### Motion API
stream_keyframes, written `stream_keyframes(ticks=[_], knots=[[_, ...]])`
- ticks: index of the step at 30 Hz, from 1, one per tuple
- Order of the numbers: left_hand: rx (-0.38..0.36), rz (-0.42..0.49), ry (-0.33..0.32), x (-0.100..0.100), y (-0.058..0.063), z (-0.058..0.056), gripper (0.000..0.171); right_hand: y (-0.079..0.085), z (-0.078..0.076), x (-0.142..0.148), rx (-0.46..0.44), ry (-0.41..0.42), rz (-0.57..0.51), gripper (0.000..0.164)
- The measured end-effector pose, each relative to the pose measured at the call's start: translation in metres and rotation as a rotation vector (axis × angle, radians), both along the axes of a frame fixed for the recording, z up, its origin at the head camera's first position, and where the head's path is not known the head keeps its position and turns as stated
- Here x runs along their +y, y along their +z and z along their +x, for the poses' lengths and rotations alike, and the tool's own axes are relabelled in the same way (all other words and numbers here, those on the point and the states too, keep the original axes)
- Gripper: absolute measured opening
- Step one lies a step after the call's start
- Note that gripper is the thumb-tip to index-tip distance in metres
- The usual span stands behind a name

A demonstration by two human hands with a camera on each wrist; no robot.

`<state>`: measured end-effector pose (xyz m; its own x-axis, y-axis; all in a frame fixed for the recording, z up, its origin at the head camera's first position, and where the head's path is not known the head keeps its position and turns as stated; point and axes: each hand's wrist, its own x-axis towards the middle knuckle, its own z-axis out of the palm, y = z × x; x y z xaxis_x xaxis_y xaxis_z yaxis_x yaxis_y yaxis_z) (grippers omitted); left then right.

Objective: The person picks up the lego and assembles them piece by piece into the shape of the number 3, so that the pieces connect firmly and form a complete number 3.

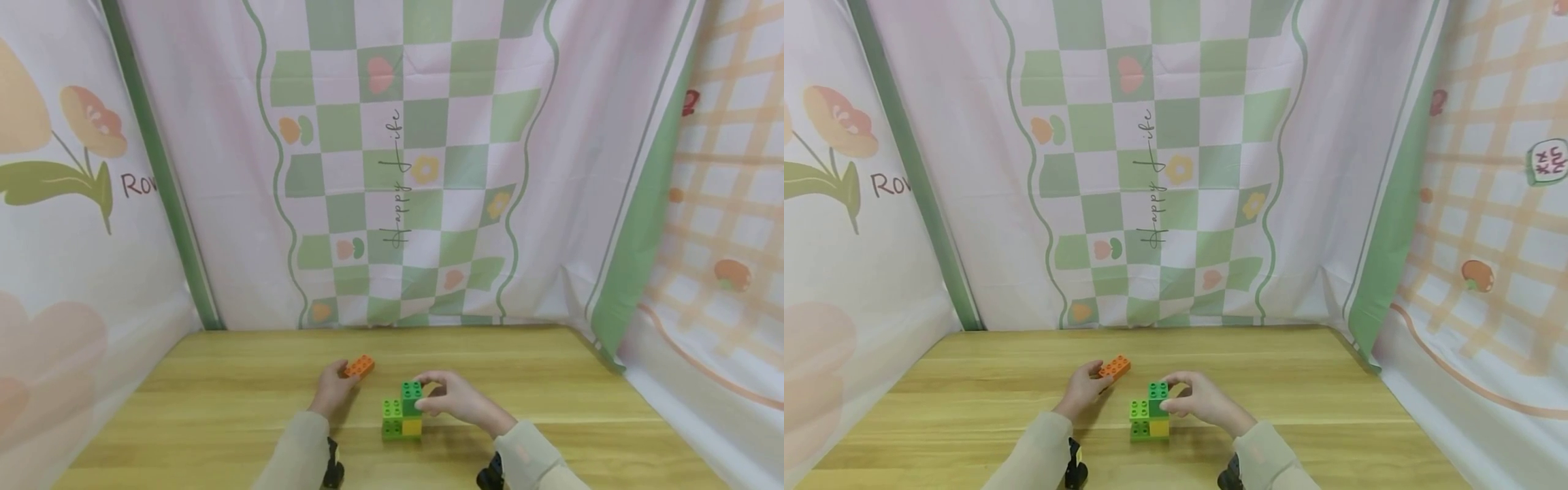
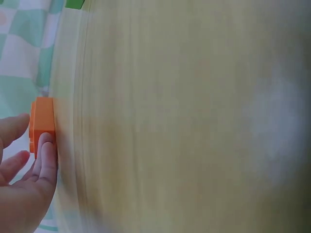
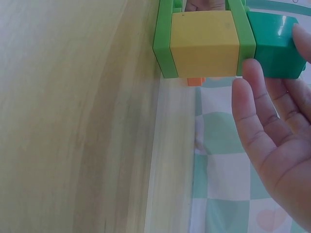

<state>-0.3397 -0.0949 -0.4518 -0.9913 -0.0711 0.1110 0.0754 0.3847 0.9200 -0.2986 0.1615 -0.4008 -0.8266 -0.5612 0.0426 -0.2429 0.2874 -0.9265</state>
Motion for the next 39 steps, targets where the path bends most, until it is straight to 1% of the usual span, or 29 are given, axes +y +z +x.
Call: stream_keyframes(ticks=[4,10,17,25,32,34,37,39], knots=[[0.01,-0.018,0.019,0.001,0.001,-0.001,0.045,0.001,0.001,0.0,-0.005,-0.007,-0.001,0.05],[-0.012,-0.044,0.046,0.002,-0.001,-0.005,0.049,0.001,0.001,0.0,-0.003,-0.004,0.011,0.051],[-0.029,-0.046,0.071,0.004,-0.002,-0.006,0.049,0.0,0.001,0.0,0.003,0.0,0.013,0.051],[-0.019,-0.063,0.061,0.001,-0.001,-0.004,0.045,0.001,0.001,0.0,0.012,0.001,0.01,0.051],[0.027,-0.062,0.049,-0.007,-0.001,-0.002,0.044,0.0,0.0,0.0,-0.008,-0.002,0.005,0.052],[0.028,-0.062,0.048,-0.008,-0.001,-0.001,0.044,0.0,0.0,0.001,-0.014,-0.002,0.007,0.052],[0.018,-0.043,0.041,-0.009,0.001,0.0,0.044,-0.001,0.0,0.001,-0.015,-0.002,0.007,0.052],[-0.009,0.006,0.038,-0.008,0.003,0.0,0.046,-0.001,0.0,0.001,-0.017,0.0,0.005,0.052]])
